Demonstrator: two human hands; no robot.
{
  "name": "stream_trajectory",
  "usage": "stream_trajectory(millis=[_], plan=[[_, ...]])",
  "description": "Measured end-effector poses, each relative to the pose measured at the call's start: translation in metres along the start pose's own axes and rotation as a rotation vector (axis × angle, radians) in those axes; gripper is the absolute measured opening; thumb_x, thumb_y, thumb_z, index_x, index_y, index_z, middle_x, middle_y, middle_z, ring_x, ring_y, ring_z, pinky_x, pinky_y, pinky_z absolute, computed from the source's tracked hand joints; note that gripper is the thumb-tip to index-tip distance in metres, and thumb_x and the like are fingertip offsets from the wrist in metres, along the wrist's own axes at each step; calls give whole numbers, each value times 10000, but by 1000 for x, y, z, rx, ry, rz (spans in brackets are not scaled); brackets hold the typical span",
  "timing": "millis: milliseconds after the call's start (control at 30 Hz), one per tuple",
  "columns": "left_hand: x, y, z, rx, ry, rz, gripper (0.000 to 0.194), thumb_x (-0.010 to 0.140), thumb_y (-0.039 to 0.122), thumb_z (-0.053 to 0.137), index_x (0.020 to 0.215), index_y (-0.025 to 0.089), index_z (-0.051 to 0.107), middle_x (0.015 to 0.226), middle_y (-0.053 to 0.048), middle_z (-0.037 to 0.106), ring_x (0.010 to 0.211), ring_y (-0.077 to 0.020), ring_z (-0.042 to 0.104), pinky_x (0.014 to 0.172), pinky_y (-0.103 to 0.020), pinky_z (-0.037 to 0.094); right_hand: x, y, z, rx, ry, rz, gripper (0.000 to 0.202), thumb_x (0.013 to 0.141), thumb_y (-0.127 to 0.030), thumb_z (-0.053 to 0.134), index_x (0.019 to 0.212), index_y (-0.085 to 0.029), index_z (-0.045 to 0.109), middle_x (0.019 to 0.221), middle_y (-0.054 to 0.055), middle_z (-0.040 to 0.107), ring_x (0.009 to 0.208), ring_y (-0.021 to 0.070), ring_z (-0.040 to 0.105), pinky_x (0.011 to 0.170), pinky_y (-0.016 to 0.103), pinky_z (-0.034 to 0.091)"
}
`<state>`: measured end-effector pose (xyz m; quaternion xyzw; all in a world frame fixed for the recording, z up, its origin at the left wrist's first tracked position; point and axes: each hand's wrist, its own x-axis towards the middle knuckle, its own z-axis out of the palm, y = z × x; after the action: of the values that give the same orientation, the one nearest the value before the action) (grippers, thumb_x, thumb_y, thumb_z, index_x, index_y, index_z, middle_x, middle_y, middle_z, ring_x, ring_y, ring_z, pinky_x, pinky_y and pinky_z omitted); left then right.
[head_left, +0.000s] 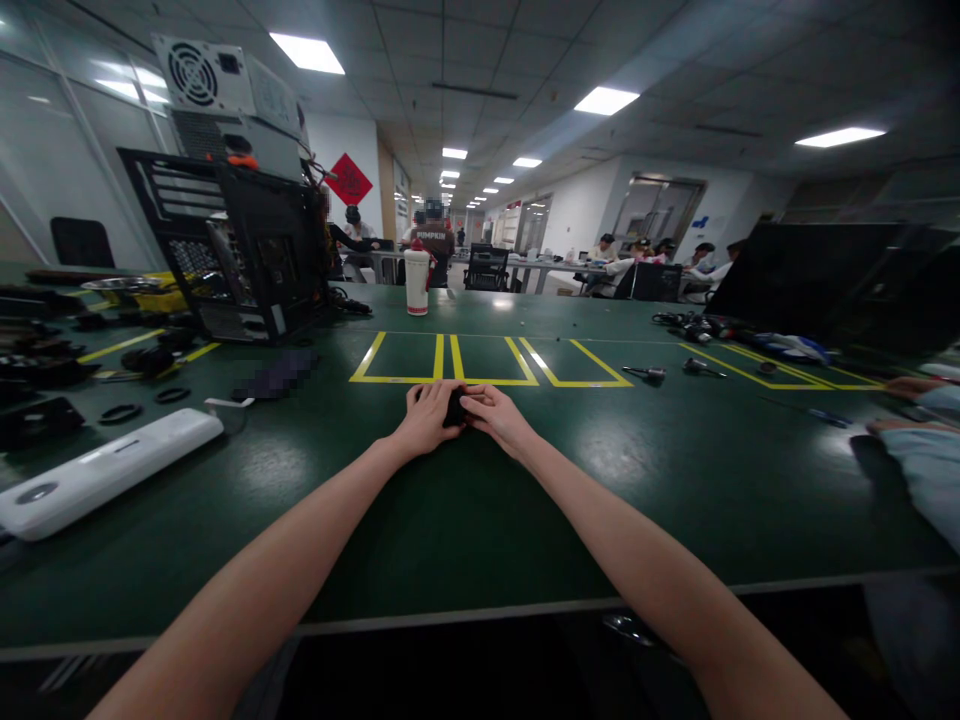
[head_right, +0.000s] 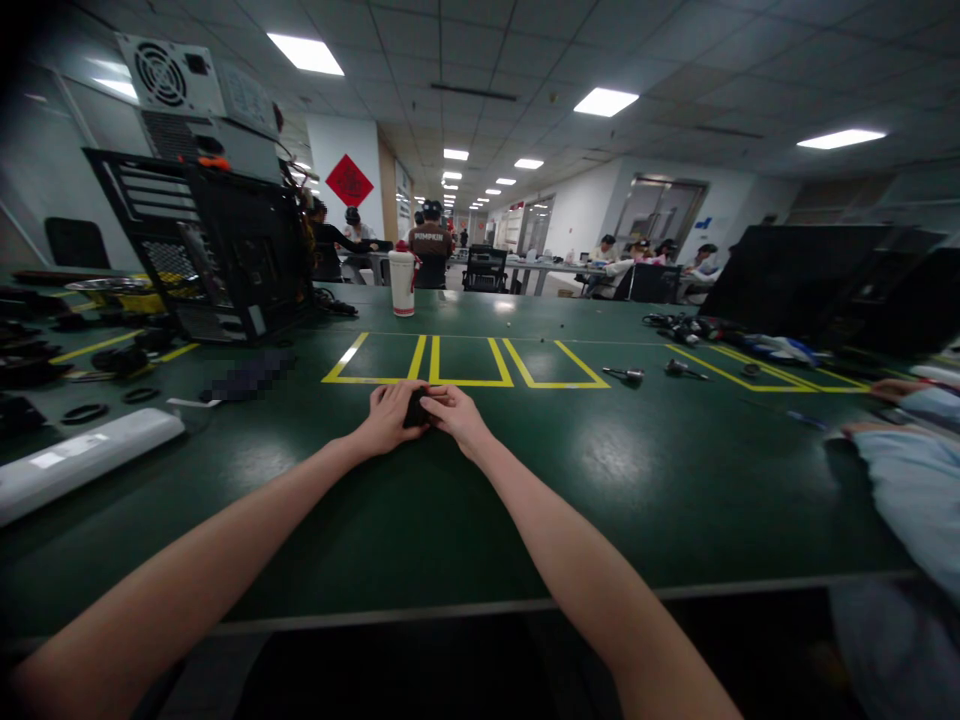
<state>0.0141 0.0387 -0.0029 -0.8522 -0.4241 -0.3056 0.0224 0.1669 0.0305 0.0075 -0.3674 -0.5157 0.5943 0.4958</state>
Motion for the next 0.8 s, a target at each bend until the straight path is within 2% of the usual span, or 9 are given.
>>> stream_trajectory(millis=[133,233,400,467,600,700,800], plan=[[-1,0,0,6,5,5,560,674,263,569,1163,237,298,1147,-57,448,1079,-239,411,938,-416,213,4,2,0,3,16,21,295,596,-268,680,862,-202,571,916,17,572,898,150,525,812,327,408],[-1,-1,1,8,9,11,560,677,266,566,1165,236,295,1151,-58,446,1083,-238,408,939,-413,210,5,2,-1,24,-33,28,315,591,-243,683,883,-188,578,953,26,568,916,149,523,839,325,396],[-1,-1,1,9,8,7,544,685,285,562,1160,233,302,1143,-58,449,1068,-240,415,930,-413,217,0,1,-3,5,-41,3,390,519,-164,720,863,-216,543,863,-7,568,817,126,545,796,322,415],[-1,-1,0,10,7,4,544,686,290,561,1161,236,302,1149,-58,445,1068,-243,414,930,-416,220,-1,1,-3,-5,-52,27,394,539,-186,715,883,-235,528,823,-17,567,775,118,551,779,324,421],[-1,1,-2,3,9,12,539,689,281,560,1159,244,299,1143,-51,451,1071,-235,417,939,-415,215,-1,1,0,-10,-19,0,270,608,-287,674,827,-222,530,811,-9,573,794,120,545,769,315,423],[-1,1,-2,-6,2,12,538,685,269,565,1152,245,301,1140,-49,454,1082,-231,413,943,-414,213,1,0,2,-18,18,-25,258,602,-303,676,800,-209,539,834,3,582,857,141,534,777,324,424],[-1,0,-1,-4,1,5,547,684,265,565,1159,243,294,1146,-54,450,1089,-235,409,944,-418,212,3,-1,2,11,39,16,284,578,-276,695,812,-193,558,860,17,589,884,154,533,802,337,420]])
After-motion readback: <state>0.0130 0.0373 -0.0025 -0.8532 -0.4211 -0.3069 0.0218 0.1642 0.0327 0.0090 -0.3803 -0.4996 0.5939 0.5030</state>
